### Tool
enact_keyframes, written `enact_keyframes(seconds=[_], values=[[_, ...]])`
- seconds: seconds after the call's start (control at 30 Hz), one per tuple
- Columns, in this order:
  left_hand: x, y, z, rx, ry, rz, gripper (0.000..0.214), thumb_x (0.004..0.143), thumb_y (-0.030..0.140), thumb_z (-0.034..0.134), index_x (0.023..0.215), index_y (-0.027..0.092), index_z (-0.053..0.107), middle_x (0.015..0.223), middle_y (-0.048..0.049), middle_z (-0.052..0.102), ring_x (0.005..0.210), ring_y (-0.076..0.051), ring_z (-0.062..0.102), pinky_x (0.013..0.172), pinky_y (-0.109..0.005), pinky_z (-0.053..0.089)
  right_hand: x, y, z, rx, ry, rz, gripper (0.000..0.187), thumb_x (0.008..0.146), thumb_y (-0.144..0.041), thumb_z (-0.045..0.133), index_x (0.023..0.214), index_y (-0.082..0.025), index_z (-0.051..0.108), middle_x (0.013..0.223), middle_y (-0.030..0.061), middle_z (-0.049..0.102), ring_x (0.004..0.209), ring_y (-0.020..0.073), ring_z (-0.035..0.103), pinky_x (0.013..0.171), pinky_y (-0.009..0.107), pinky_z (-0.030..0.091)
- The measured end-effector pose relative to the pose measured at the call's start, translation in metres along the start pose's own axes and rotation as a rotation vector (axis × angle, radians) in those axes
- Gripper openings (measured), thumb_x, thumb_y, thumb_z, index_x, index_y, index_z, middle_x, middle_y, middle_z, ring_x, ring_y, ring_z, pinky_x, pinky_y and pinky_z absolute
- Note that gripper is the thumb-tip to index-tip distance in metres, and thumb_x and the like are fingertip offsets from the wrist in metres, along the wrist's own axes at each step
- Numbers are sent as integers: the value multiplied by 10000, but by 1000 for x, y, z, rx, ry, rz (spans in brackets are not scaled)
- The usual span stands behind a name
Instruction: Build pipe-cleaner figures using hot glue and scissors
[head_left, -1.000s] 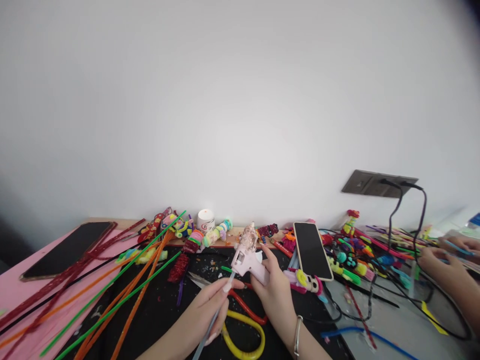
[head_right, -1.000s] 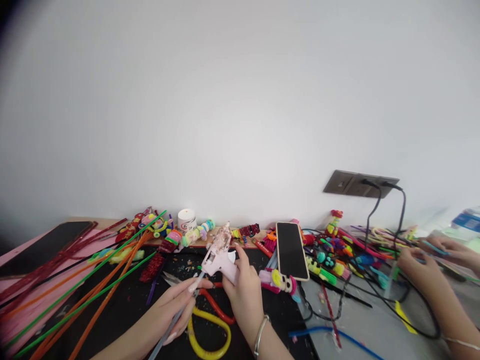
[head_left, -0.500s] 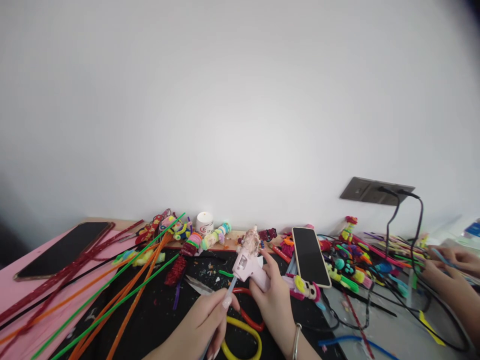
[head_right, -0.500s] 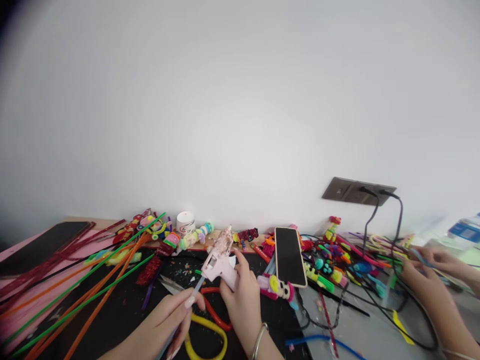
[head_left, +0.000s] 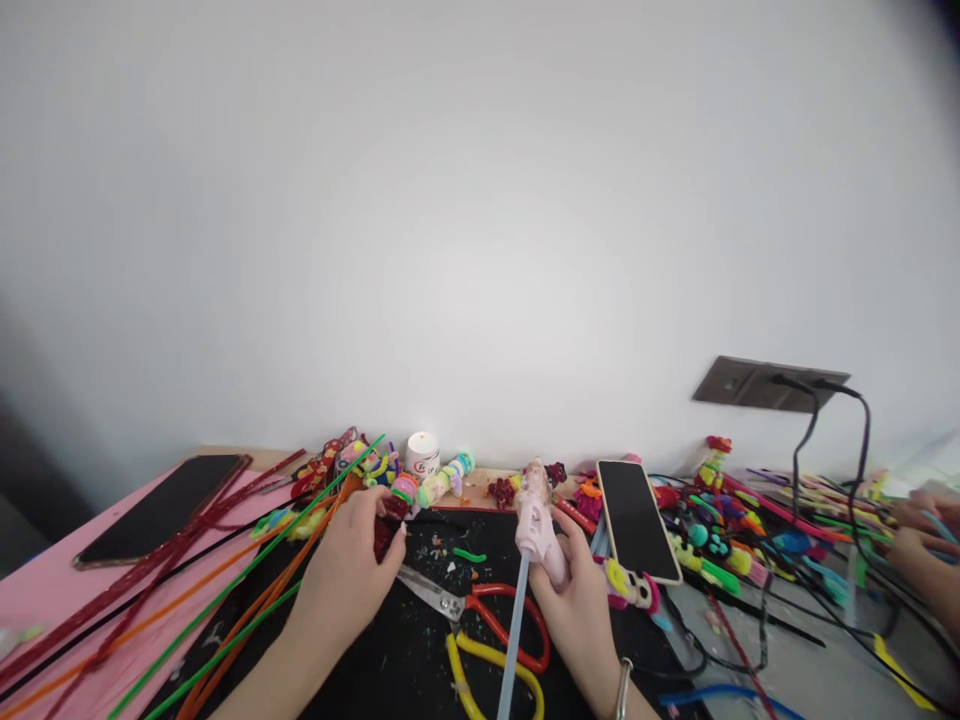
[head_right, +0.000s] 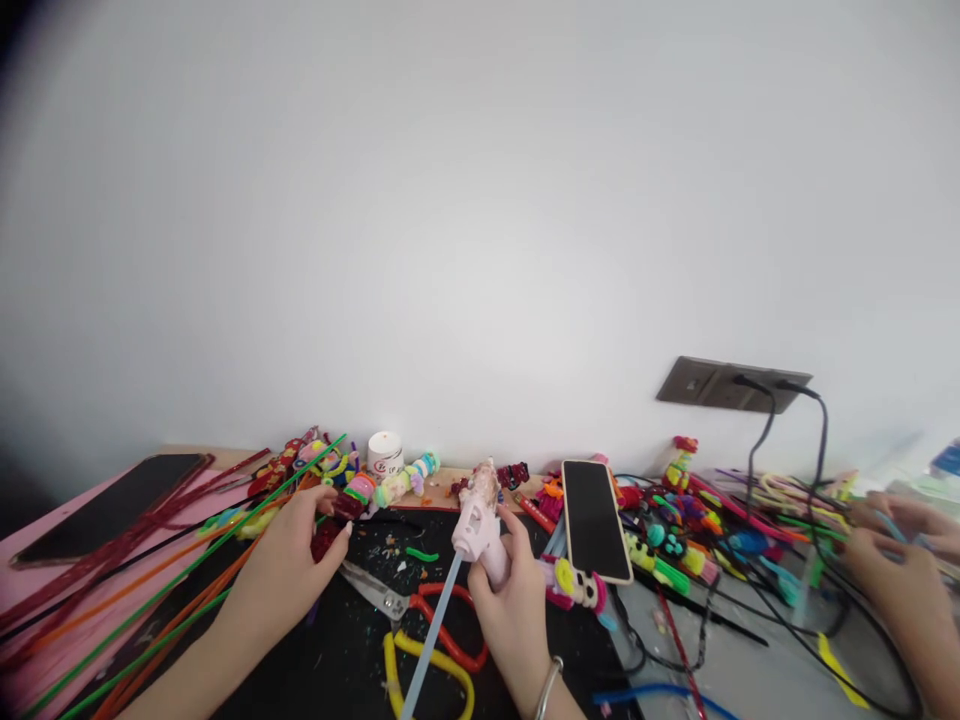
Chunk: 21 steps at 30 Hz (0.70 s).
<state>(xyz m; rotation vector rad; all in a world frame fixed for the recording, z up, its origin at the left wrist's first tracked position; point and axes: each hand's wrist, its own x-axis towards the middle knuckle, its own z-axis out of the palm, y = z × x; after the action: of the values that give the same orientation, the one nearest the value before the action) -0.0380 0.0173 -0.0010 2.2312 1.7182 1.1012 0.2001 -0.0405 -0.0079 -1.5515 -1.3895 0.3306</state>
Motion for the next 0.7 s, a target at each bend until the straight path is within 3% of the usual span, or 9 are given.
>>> enact_keyframes(seconds=[0.13,0.23,0.43,0.53,0.7], values=[[4,-17,6,128,-66,1,456,732,319,501,1141,133,422,1068,-144,555,1034,-326,528,865,-423,413,-1,4,0,0,-3,0,477,745,-209,493,1209,-146,405,853,47,641,644,178,594,588,272,473],[3,-23,11,123,-123,-43,464,732,291,485,1165,145,409,1085,-143,569,1024,-320,548,836,-410,435,-2,4,-1,-1,-22,14,476,748,-215,493,1211,-143,403,803,31,635,593,168,577,551,265,463],[5,-27,13,52,-114,-92,423,736,260,464,1139,141,415,1015,-140,605,962,-305,587,804,-407,459,0,0,-1,8,-21,29,466,751,-219,483,1203,-138,409,749,14,614,558,155,548,520,252,447],[7,-23,9,-41,-66,-112,397,746,280,472,1123,168,427,960,-108,622,908,-290,610,768,-402,480,1,0,-1,11,-3,26,458,745,-217,483,1192,-137,423,766,19,620,576,156,557,528,248,450],[9,-10,1,-301,115,-201,457,730,362,557,1128,188,418,923,-72,613,855,-265,620,746,-406,500,3,5,-2,-83,2,-3,470,746,-212,474,1207,-141,418,787,23,629,600,164,571,568,262,458]])
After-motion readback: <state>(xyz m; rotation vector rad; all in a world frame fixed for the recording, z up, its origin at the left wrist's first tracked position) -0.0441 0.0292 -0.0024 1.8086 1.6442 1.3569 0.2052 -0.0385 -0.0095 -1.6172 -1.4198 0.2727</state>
